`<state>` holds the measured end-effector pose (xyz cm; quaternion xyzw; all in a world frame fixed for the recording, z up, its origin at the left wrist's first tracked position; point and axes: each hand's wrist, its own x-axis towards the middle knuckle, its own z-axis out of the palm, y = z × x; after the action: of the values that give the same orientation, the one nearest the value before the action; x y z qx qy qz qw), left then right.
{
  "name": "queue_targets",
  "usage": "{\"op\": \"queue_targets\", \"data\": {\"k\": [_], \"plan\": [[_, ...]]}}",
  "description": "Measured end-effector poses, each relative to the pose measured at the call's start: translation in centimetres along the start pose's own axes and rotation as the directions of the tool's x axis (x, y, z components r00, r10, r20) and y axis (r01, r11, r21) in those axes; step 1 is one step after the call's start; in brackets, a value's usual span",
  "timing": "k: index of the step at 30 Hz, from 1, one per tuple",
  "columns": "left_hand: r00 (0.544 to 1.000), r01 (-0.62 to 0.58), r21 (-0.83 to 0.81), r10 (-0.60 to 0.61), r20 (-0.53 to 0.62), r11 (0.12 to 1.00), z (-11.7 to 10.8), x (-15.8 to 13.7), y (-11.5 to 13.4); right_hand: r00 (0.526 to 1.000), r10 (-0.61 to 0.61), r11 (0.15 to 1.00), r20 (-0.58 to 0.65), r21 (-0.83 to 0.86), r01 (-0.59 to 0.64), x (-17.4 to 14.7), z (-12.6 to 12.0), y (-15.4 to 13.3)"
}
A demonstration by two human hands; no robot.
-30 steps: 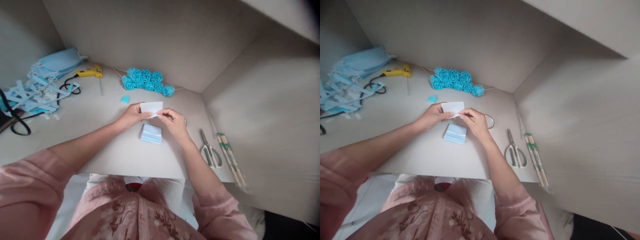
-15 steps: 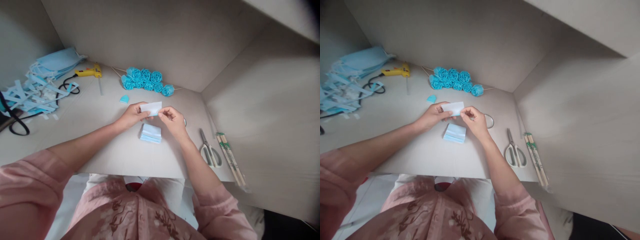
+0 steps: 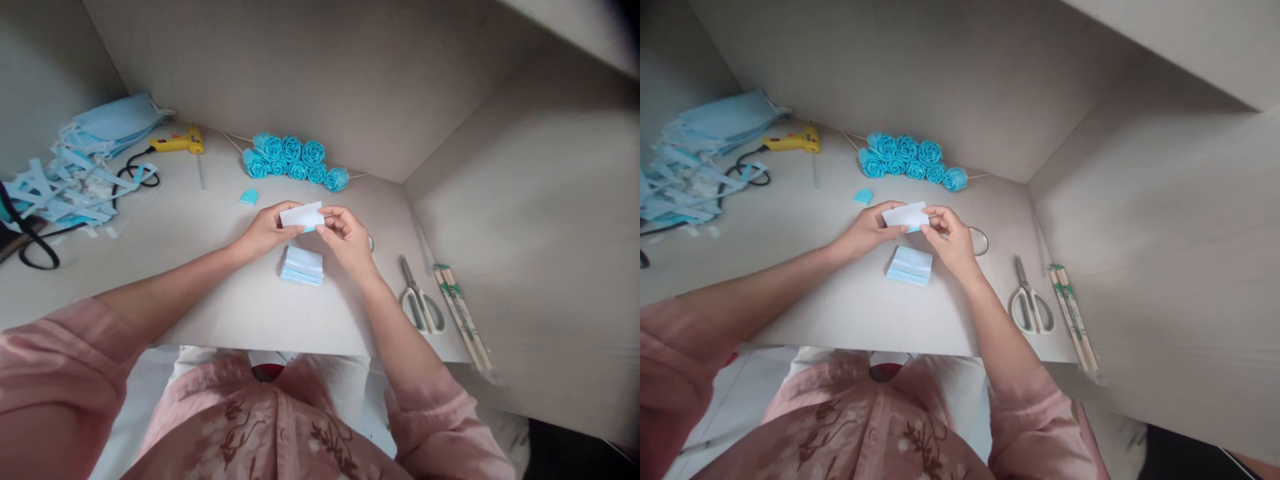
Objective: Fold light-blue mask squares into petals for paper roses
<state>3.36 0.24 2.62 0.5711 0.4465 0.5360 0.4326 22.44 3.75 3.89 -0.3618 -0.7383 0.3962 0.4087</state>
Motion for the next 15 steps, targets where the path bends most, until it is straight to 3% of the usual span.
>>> {"op": "queue_targets", "data": {"k": [5,10,15], "plan": [[0.999,-0.034,0.068,0.036,-0.025,0.997,0.0,-0.1,0.3,0.997,0.038,0.996,0.074,0.077,-0.043,0.1,0.0,0.3],[0.995,-0.096,0.153,0.09,0.042,0.984,0.3,-0.5,0.9,0.979,0.056,0.989,0.198,0.124,-0.082,0.2,0.2,0.7],[0.998,-0.06,-0.055,0.062,0.019,0.997,0.2,-0.5,1.2,0.981,0.041,0.994,0.188,0.087,-0.059,0.0,0.1,0.6]]}}
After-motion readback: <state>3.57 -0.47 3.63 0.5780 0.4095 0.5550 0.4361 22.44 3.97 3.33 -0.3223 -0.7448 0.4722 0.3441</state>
